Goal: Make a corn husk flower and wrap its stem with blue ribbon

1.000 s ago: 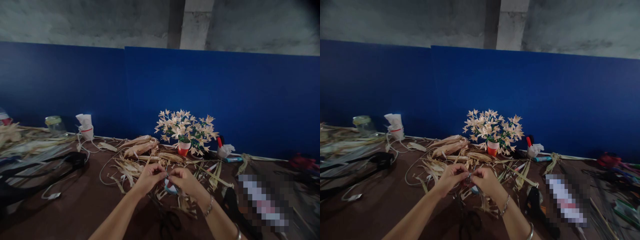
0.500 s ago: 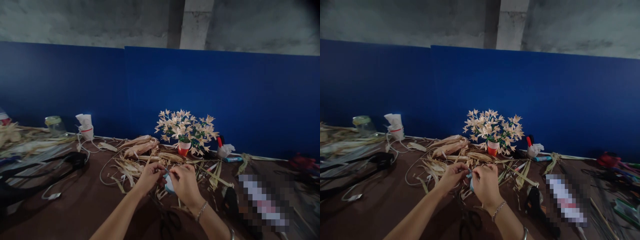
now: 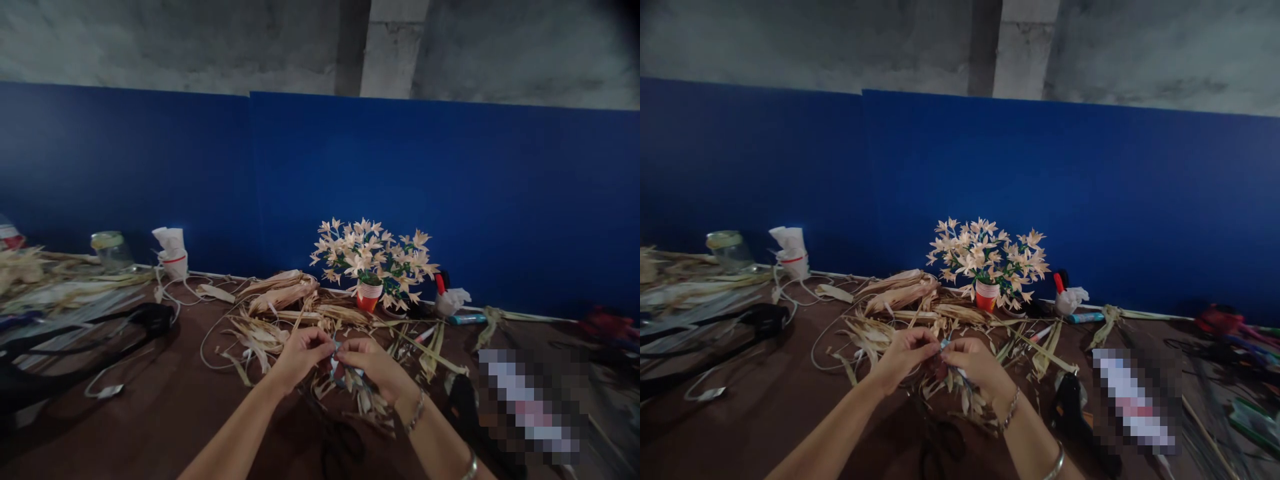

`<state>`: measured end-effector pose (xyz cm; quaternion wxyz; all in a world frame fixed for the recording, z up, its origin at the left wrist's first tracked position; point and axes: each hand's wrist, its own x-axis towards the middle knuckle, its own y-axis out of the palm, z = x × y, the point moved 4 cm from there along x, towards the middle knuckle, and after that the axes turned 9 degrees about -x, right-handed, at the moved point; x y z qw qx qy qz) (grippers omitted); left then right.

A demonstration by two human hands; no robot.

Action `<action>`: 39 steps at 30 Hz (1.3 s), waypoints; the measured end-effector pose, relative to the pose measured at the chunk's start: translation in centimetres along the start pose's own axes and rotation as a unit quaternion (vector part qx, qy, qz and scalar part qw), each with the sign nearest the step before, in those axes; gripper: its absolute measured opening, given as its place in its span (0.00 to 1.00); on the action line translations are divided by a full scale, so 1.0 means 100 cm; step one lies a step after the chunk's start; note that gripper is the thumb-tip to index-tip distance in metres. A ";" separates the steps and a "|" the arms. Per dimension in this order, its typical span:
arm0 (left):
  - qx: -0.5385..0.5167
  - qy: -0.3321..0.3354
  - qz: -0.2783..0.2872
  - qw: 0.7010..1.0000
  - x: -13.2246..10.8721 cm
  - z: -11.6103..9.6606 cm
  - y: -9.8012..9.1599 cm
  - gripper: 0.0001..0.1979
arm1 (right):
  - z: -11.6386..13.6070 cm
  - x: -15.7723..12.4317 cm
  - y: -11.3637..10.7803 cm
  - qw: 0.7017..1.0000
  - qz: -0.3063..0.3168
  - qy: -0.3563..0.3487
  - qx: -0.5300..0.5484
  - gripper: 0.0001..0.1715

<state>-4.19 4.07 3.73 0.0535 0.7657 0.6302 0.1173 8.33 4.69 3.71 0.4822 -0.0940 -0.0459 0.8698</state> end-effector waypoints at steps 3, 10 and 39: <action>0.029 0.024 -0.041 0.998 0.005 0.007 -0.003 0.11 | 0.012 -0.007 -0.005 0.935 -0.188 -0.120 -0.276 0.03; 0.016 0.001 -0.022 1.000 0.013 0.019 -0.012 0.12 | 0.025 -0.021 0.006 0.757 -0.311 -0.238 -0.524 0.08; 0.053 0.044 0.050 0.996 -0.003 -0.010 -0.001 0.09 | 0.010 -0.011 -0.002 0.998 0.018 0.002 -0.053 0.10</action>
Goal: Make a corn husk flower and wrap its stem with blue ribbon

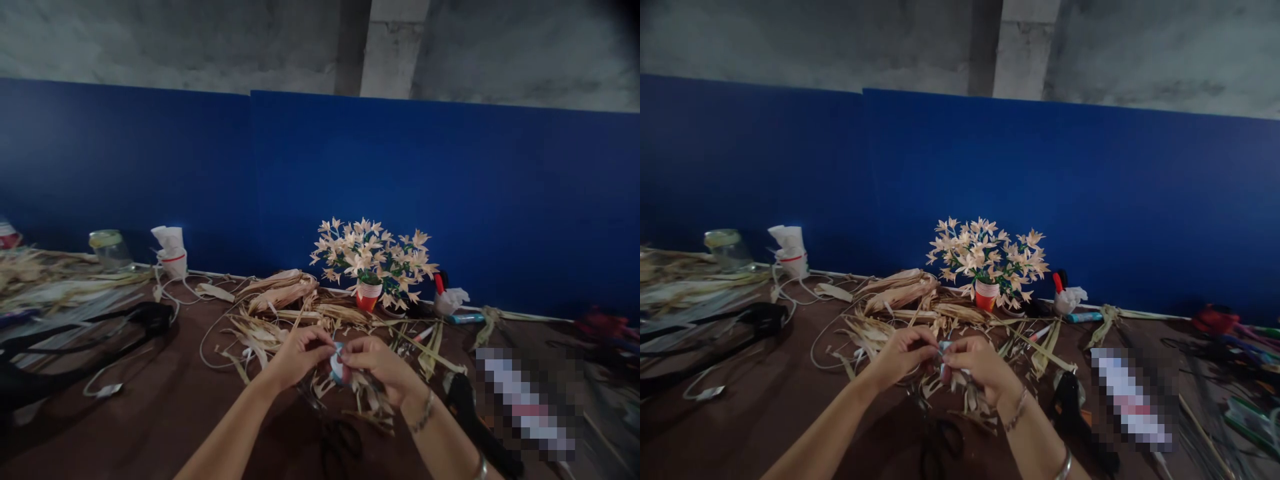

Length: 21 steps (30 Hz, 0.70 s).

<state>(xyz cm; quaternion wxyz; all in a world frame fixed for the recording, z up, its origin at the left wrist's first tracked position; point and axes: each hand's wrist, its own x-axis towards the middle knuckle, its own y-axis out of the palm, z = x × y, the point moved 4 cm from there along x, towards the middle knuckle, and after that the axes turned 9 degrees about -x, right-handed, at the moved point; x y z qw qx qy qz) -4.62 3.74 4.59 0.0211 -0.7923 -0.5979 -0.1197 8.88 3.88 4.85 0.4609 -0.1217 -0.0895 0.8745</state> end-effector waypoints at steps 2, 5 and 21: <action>0.014 -0.007 0.009 1.000 -0.002 -0.001 0.001 0.10 | -0.008 0.002 0.001 0.992 0.091 0.033 0.085 0.12; -0.004 -0.036 0.002 0.999 -0.001 0.003 -0.005 0.11 | -0.016 0.014 -0.012 0.999 0.053 -0.004 0.007 0.18; -0.186 -0.090 -0.023 0.978 0.004 0.020 -0.024 0.13 | -0.009 0.079 -0.023 0.769 -0.090 -0.200 -0.601 0.11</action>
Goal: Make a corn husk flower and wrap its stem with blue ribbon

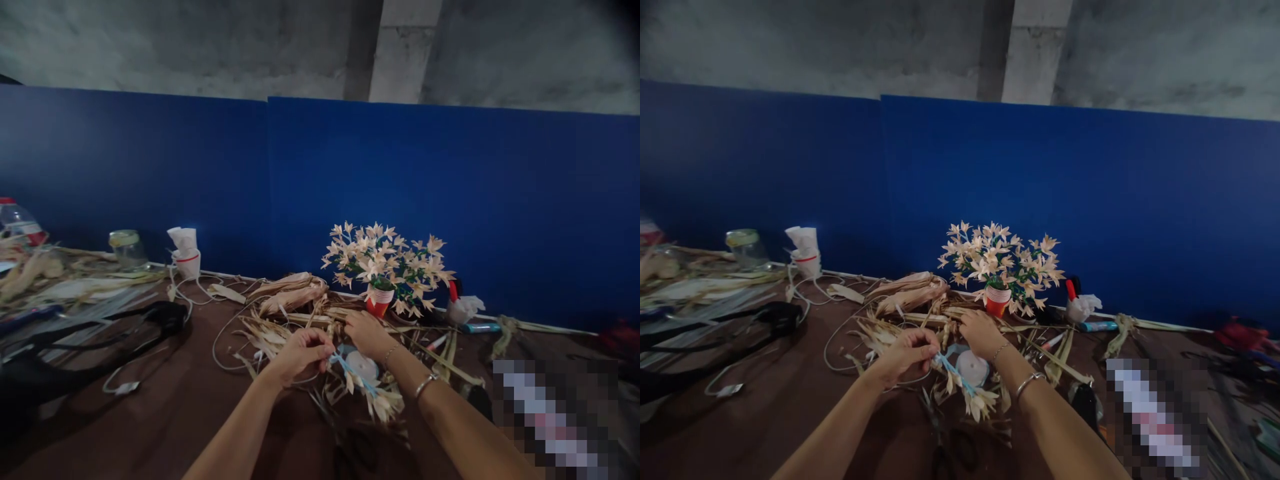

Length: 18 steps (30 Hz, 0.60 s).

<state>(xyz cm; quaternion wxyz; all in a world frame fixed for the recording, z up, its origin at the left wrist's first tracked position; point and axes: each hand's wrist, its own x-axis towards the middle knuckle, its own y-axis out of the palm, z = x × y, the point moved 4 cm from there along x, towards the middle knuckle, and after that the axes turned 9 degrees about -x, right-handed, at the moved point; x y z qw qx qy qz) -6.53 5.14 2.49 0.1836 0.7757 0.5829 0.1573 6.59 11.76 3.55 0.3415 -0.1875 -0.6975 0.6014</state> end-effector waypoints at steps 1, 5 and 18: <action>-0.003 0.001 -0.002 1.000 0.000 0.000 -0.001 0.13 | -0.002 -0.002 -0.003 1.000 -0.002 0.018 0.004 0.10; 0.005 0.007 -0.011 1.000 0.003 0.004 -0.005 0.14 | -0.009 -0.013 -0.017 0.993 -0.001 0.111 0.050 0.08; 0.185 -0.024 -0.036 0.982 0.007 0.014 0.005 0.16 | 0.039 -0.053 -0.041 0.965 -0.119 0.116 0.204 0.11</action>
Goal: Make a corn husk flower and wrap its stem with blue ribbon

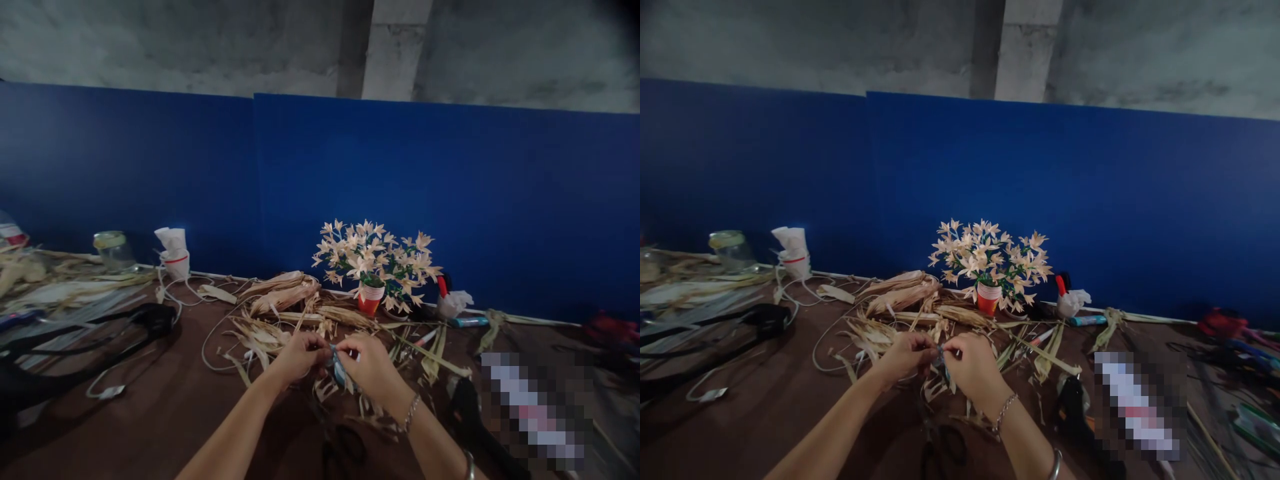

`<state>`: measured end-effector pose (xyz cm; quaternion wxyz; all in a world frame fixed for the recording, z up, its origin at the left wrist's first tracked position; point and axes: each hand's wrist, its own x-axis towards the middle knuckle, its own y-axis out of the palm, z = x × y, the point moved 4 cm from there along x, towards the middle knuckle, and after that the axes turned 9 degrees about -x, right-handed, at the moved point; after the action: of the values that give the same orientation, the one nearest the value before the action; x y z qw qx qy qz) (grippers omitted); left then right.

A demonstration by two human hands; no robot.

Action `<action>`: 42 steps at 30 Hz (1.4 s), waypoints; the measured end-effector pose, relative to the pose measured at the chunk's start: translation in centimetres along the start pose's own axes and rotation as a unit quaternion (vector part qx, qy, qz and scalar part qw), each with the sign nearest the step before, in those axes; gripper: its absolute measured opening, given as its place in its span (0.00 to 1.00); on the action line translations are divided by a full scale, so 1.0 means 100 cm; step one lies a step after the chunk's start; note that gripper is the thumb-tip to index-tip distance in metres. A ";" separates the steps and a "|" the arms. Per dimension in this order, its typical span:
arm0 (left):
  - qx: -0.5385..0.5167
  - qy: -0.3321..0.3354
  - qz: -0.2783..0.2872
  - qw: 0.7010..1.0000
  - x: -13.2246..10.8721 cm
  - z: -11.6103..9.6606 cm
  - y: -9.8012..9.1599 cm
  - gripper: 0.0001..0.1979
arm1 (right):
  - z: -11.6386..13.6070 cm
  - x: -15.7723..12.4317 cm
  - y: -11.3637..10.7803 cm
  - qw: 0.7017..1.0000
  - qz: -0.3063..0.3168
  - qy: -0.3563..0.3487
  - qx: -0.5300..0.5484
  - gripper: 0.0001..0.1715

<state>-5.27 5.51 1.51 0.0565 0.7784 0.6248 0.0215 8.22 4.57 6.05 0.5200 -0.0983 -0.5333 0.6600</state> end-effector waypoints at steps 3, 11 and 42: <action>0.004 0.015 -0.005 1.000 0.001 0.000 -0.002 0.16 | 0.004 -0.001 -0.003 0.997 -0.008 -0.025 -0.066 0.10; -0.025 0.024 -0.009 0.999 0.005 0.005 -0.005 0.16 | 0.009 -0.004 -0.009 0.982 -0.012 -0.060 -0.179 0.10; -0.049 0.089 -0.010 0.995 -0.002 -0.013 -0.003 0.12 | 0.008 -0.006 0.001 0.991 -0.114 -0.032 -0.058 0.10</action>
<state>-5.76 5.45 2.79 0.0389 0.7633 0.6334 0.1212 7.93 3.65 6.07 0.5685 -0.0456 -0.5945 0.5669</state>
